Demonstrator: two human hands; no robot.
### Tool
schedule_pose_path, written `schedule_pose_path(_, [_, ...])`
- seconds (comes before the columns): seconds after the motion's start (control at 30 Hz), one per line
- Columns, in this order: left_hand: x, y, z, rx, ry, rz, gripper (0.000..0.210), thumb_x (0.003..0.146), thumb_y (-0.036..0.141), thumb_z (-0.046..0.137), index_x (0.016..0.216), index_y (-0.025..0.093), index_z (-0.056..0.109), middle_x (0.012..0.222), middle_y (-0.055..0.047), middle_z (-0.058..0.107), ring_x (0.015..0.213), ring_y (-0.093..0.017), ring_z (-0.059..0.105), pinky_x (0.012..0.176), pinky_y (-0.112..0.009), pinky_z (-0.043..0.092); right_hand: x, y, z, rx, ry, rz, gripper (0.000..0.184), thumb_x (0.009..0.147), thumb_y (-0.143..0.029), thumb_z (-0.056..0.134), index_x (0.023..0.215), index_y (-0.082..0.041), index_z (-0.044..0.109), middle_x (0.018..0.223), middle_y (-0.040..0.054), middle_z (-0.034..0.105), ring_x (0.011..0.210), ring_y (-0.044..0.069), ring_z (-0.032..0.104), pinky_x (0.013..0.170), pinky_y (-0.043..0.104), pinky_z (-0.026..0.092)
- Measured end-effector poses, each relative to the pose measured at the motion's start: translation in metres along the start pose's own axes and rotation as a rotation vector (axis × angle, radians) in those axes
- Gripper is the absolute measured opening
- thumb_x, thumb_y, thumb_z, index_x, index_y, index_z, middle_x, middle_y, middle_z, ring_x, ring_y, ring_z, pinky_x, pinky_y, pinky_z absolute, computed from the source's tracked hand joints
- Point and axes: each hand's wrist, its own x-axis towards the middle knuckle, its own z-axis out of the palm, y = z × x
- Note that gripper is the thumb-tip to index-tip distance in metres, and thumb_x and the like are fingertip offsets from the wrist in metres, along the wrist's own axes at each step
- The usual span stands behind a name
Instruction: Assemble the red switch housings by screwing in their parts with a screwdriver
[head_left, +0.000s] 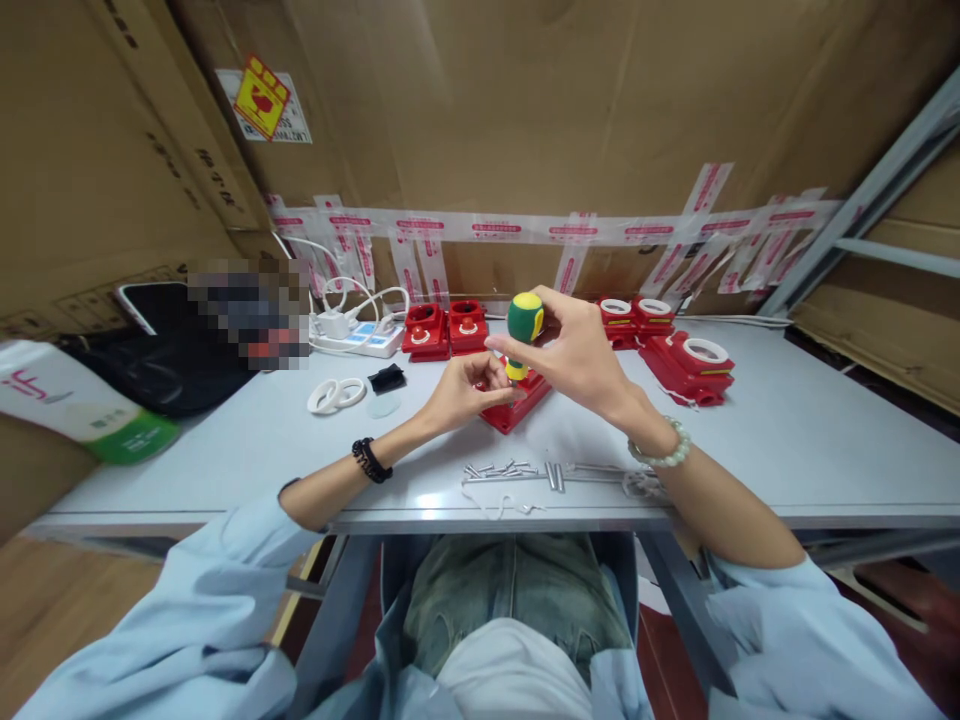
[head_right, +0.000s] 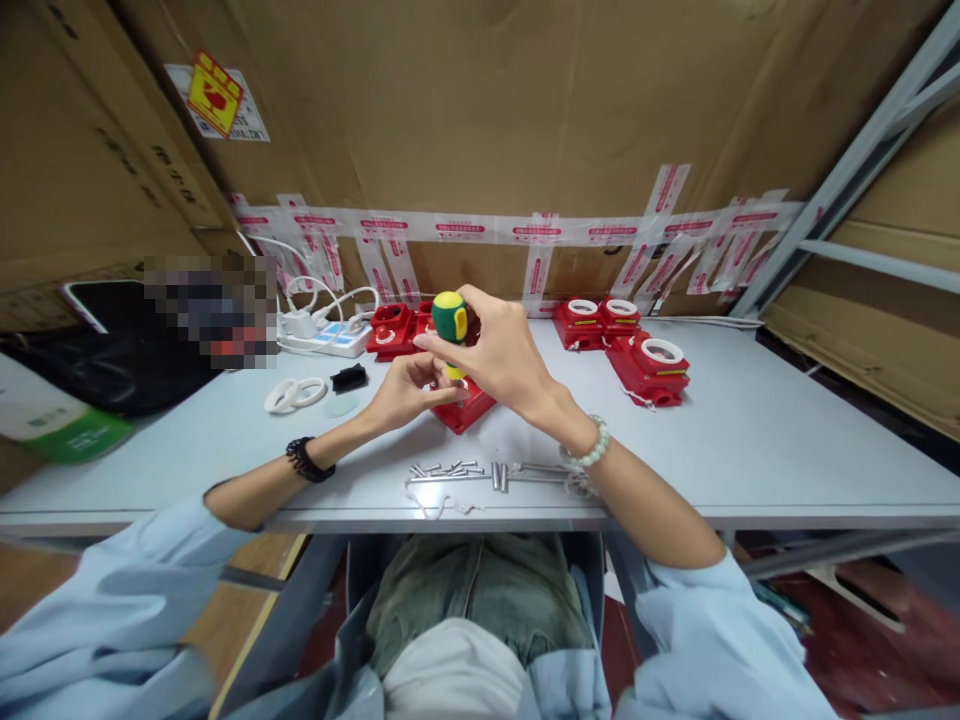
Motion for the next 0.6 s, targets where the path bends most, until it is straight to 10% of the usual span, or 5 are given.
schedule_pose_path(0.2, [-0.0010,0.0058,-0.0062,0.124,-0.151,0.077,0.031,0.088,0.041,0.065,0.102,0.013,0.069,0.094,-0.008,0.072,0.076,-0.014,0.062,0.070,-0.026,0.049,0.0057,0.0083,-0.0020,0.117,-0.080,-0.003,0.049,0.073,-0.056,0.077,0.101,-0.017,0.065,0.084,0.0029,0.067,0.072,0.015,0.059,0.066,0.031,0.050])
schedule_pose_path(0.47, [0.0071,0.0006,0.0032,0.023,0.000,0.029,0.031,0.068,0.036,0.083,0.065,0.014,0.060,0.058,0.003,0.055,0.052,-0.007,0.042,0.051,-0.023,0.033,0.0019,0.0050,0.0032,0.147,-0.108,0.035,0.031,0.076,-0.043,0.076,0.091,-0.017,0.066,0.082,0.0034,0.067,0.073,0.016,0.061,0.070,0.035,0.055])
schedule_pose_path(0.6, [0.0076,0.0009,-0.0016,0.057,-0.025,0.032,0.031,0.072,0.040,0.080,0.082,0.014,0.066,0.072,0.000,0.063,0.058,-0.008,0.047,0.055,-0.023,0.038,0.0014,0.0064,0.0044,0.100,-0.115,0.045,0.026,0.080,-0.038,0.071,0.094,-0.017,0.066,0.082,0.0038,0.066,0.074,0.017,0.061,0.071,0.037,0.055])
